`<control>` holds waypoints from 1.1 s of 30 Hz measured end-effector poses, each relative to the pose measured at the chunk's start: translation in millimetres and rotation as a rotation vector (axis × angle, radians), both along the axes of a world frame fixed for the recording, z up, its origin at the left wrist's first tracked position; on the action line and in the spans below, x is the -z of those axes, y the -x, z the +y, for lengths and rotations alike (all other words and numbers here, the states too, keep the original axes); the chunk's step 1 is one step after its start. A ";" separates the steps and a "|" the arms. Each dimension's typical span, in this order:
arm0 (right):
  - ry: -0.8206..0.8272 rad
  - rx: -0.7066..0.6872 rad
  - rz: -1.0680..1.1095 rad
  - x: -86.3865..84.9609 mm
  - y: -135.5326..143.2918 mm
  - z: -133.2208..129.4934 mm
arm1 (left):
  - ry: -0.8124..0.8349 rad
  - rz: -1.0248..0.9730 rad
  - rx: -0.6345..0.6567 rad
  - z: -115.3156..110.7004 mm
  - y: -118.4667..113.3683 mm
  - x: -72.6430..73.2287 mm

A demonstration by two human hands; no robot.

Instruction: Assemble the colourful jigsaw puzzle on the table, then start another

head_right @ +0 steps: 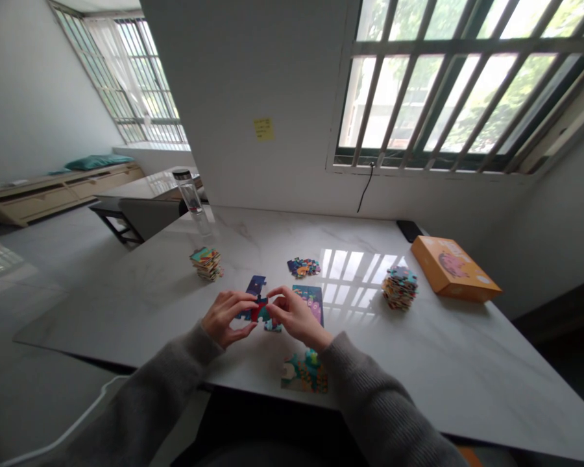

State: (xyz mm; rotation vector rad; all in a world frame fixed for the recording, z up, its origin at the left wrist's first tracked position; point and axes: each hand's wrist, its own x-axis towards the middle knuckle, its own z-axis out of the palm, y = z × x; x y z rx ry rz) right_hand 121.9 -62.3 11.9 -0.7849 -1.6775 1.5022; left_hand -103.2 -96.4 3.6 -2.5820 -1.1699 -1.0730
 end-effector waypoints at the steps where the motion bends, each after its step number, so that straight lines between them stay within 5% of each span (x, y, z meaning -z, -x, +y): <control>1: -0.014 0.009 0.006 0.4 -0.6 -0.1 | 0.002 0.011 0.011 -3.6 5.3 0.7; 9: -0.146 0.175 -0.097 10.7 -14.9 17.9 | 0.199 0.103 0.021 -26.2 55.7 20.1; 22: -0.311 0.125 -0.258 13.3 -14.7 15.0 | 0.280 0.128 -0.015 -22.4 55.8 28.3; 33: -1.032 -0.271 -0.644 -6.3 15.7 -17.7 | 0.311 0.127 -0.029 -18.3 60.2 38.5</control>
